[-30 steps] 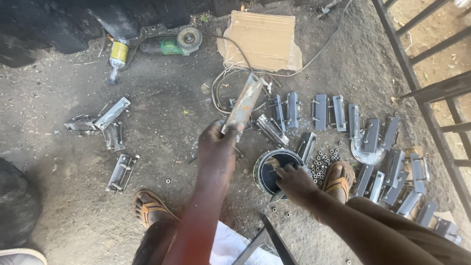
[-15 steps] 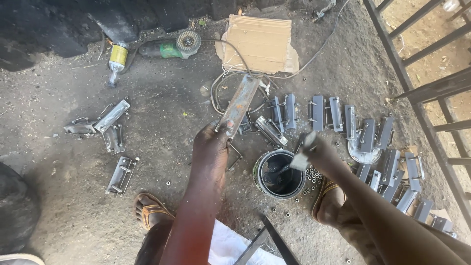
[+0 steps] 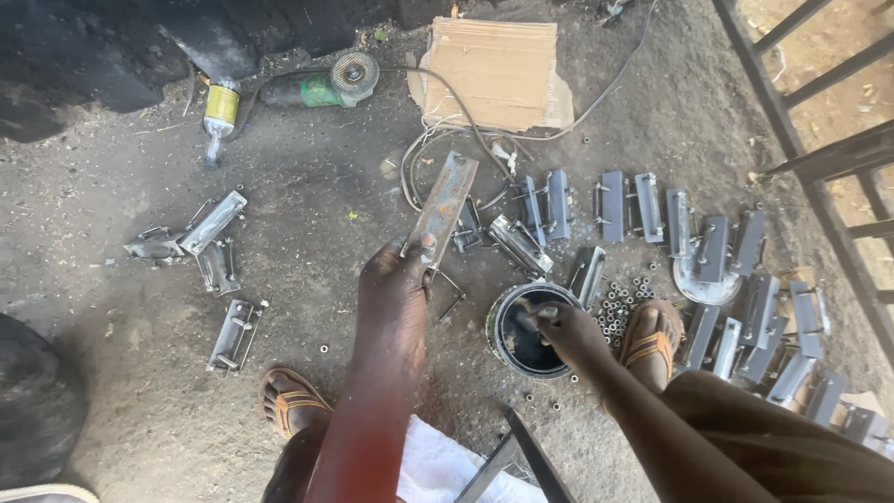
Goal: Painting small metal brackets with a paintbrush and grey paint in a workshop environment.
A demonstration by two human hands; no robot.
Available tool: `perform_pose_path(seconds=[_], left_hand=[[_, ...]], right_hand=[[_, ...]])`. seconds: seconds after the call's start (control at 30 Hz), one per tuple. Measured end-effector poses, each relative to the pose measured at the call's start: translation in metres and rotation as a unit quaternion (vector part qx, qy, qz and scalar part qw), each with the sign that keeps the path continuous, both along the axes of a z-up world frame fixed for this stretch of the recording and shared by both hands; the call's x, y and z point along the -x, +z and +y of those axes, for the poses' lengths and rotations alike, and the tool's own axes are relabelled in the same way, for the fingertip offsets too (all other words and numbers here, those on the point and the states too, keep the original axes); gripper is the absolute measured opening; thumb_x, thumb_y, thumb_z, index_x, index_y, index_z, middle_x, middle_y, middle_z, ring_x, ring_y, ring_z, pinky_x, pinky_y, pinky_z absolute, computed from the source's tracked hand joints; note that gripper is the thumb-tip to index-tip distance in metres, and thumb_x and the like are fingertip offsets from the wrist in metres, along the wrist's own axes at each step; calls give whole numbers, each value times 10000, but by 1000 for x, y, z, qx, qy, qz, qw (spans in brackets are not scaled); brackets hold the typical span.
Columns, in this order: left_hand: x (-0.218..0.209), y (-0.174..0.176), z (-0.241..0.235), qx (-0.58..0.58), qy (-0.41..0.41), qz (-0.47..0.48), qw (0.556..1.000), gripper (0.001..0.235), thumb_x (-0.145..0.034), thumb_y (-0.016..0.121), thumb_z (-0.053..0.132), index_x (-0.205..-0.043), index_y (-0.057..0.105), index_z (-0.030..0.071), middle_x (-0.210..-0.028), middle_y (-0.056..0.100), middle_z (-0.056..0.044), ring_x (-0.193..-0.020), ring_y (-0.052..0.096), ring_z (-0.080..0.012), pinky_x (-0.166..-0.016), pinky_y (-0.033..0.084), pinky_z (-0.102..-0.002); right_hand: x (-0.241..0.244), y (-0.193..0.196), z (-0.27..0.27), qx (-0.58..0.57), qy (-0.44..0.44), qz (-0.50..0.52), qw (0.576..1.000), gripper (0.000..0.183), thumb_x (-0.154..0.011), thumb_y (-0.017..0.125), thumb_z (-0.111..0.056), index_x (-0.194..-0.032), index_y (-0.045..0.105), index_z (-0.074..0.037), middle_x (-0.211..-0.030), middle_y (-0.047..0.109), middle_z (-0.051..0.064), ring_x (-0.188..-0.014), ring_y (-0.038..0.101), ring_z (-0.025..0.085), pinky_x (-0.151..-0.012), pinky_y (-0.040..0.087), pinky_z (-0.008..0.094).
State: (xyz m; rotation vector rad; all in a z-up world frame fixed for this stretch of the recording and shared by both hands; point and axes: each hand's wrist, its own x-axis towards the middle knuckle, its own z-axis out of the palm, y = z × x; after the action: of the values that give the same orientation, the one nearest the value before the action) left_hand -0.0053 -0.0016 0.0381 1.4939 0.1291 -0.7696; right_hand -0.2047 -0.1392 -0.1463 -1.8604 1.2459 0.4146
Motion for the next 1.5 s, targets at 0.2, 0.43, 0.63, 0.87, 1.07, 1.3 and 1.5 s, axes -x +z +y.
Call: perform_pose_path(seconds=[0.2, 0.43, 0.63, 0.87, 1.07, 1.3, 1.5], left_hand=[[-3, 20, 1, -17, 14, -5, 1000, 206, -938, 699, 169, -913, 642, -28, -686, 470, -24, -592, 435, -93, -562, 357, -205], [-4, 15, 2, -53, -6, 2, 999, 260, -947, 689, 227, -1015, 680, -24, -862, 575, -104, -830, 533, -173, -865, 440, -344], [2, 8, 3, -81, -45, -1, 996, 253, -971, 632, 236, -1047, 662, -3, -947, 590, -111, -939, 526, -183, -944, 421, -365], [-4, -3, 7, -40, -24, -13, 999, 290, -948, 659, 247, -1040, 694, -25, -913, 587, -116, -943, 518, -176, -959, 428, -420], [1, 1, 7, -51, -25, -29, 998, 285, -958, 631, 238, -1036, 693, -30, -904, 593, -131, -919, 526, -194, -931, 443, -422], [-7, -20, 11, -93, -45, -23, 994, 295, -964, 626, 249, -1079, 701, -12, -945, 605, -120, -970, 532, -164, -944, 446, -398], [-9, -22, 11, -88, -53, -14, 995, 372, -964, 592, 263, -1145, 666, -54, -1049, 648, -205, -1114, 630, -299, -1014, 465, -502]], right_hand=[[-20, -20, 15, -24, -32, 18, 999, 444, -1020, 494, -333, -1418, 592, -163, -1146, 734, 205, -1067, 726, 345, -917, 576, 502], [-19, -25, 6, -26, -69, -17, 997, 503, -1014, 538, -381, -1393, 588, -55, -1136, 724, 253, -1054, 727, 350, -904, 575, 492], [-6, -48, 12, -97, -210, -86, 969, 595, -1024, 560, -396, -1414, 531, 53, -1193, 681, 293, -1064, 716, 339, -866, 585, 434], [-6, -40, 18, -46, -171, -69, 982, 484, -1037, 510, -337, -1310, 637, 43, -1057, 719, 278, -968, 724, 384, -867, 536, 523], [3, -21, 7, 6, -158, -61, 986, 387, -988, 558, -341, -1277, 675, -111, -1038, 762, 171, -1018, 723, 347, -942, 497, 516], [-16, -62, 26, 56, 49, 6, 997, 310, -952, 587, -196, -1216, 725, -108, -1019, 744, 223, -983, 713, 424, -877, 548, 534], [-20, -35, 15, 86, 46, -29, 995, 346, -985, 543, -210, -1294, 685, -147, -1070, 742, 159, -1018, 715, 366, -890, 555, 490]])
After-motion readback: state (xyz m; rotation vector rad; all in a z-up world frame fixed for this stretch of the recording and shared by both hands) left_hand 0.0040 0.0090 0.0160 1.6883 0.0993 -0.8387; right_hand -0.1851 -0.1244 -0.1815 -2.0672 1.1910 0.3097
